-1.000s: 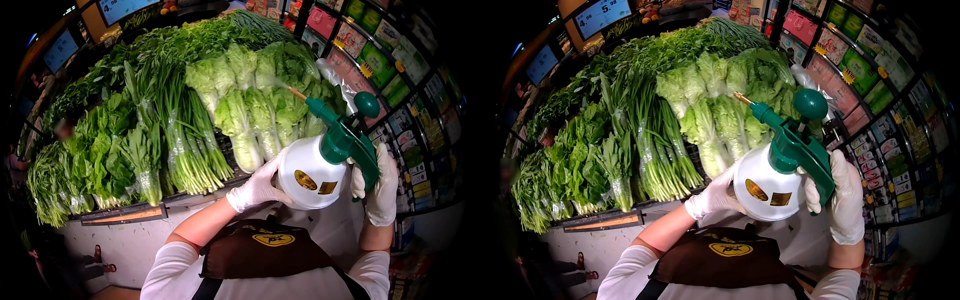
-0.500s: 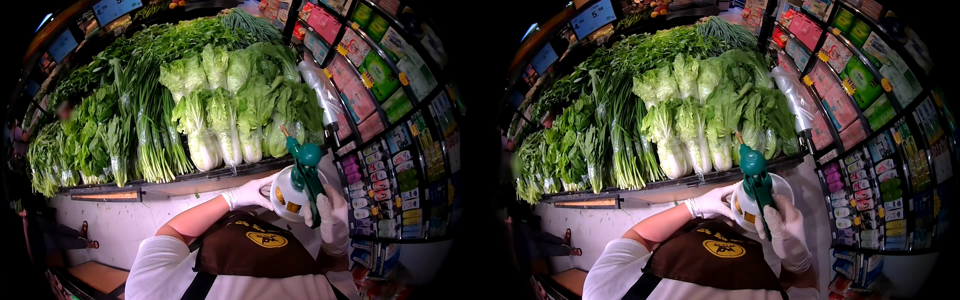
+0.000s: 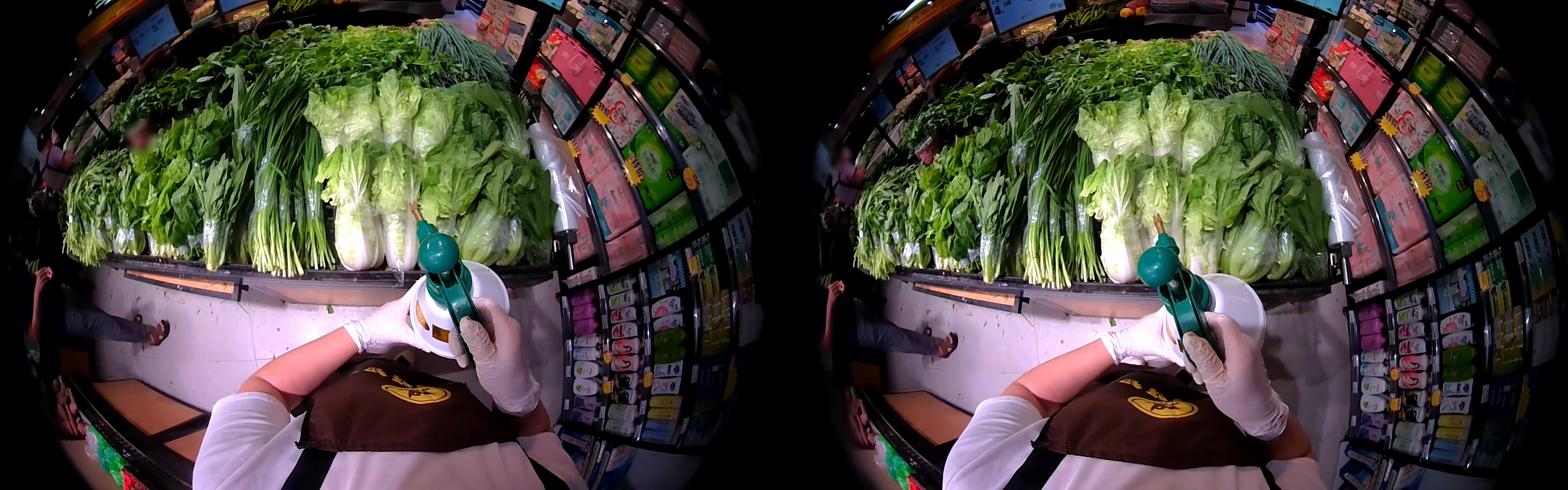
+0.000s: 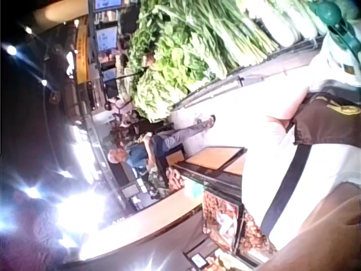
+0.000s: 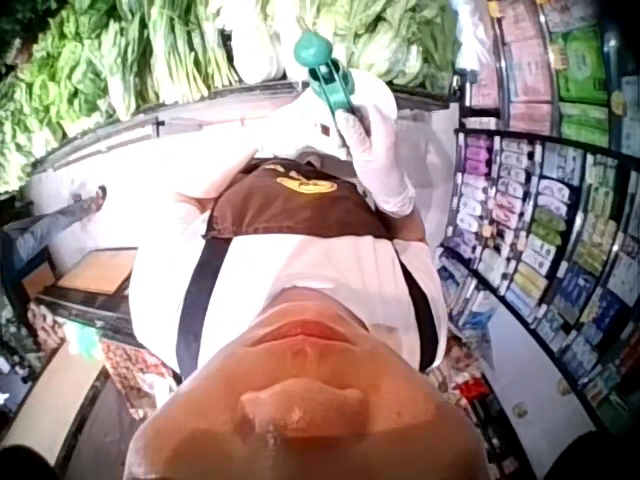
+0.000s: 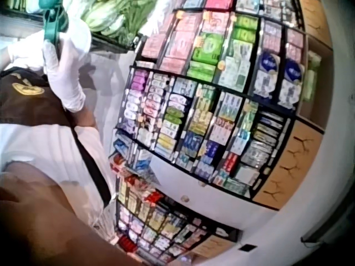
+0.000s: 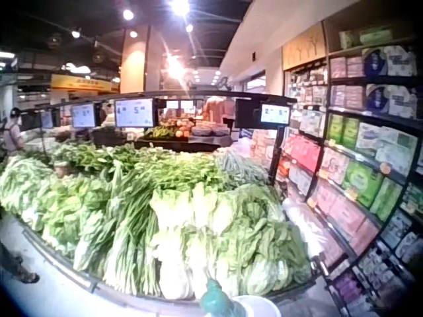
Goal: The person uses a hand-pump sprayer to mist various green leafy vegetables on a produce display shelf, moving along the shelf and misting each bunch.
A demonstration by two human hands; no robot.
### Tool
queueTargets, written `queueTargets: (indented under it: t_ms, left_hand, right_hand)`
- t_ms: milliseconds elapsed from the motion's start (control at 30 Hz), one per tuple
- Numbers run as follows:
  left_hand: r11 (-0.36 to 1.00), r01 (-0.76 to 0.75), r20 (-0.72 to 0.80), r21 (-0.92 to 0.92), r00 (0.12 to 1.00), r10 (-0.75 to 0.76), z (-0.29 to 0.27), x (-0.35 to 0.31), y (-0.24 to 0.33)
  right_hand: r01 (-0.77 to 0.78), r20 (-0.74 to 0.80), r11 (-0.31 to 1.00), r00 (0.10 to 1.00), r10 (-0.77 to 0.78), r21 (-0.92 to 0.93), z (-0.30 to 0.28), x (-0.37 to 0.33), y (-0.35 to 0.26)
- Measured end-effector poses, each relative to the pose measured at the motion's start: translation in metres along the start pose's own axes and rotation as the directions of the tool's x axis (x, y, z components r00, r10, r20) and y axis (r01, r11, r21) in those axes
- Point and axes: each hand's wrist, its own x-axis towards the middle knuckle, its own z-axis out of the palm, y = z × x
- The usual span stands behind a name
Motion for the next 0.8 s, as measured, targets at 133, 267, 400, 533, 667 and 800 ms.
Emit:
queueTargets:
  t_ms: [133, 267, 400, 533, 667, 800]
  left_hand:
    - [0.997, -0.05, 0.109, -0.059, 0.992, 0.056, 0.003, 0.016, 0.015]
    - [0.957, -0.169, 0.213, 0.237, 0.97, 0.119, 0.015, 0.031, 0.009]
    - [0.963, -0.26, 0.389, 0.073, 0.896, 0.213, 0.047, 0.034, -0.037]
    - [0.959, -0.278, 0.576, 0.046, 0.792, 0.202, 0.045, -0.001, -0.046]
    - [0.972, 0.225, 0.758, -0.072, 0.646, -0.094, 0.017, -0.045, -0.039]
    - [0.997, -0.066, 0.496, -0.027, 0.865, 0.071, -0.007, -0.059, 0.019]
  right_hand:
    - [-0.062, -0.226, 0.995, 0.973, 0.042, -0.08, 0.005, -0.016, -0.01]
    - [-0.157, -0.402, 0.988, 0.903, 0.149, 0.015, 0.023, -0.038, -0.03]
    - [-0.222, -0.466, 0.97, 0.872, 0.152, -0.098, 0.042, -0.06, -0.023]
    - [-0.374, -0.548, 0.927, 0.768, 0.332, 0.036, 0.067, -0.067, -0.02]
    - [-0.369, -0.433, 0.908, 0.864, 0.256, -0.2, 0.084, -0.068, -0.002]
    - [-0.325, -0.434, 0.941, 0.838, 0.332, 0.091, 0.106, -0.054, -0.018]
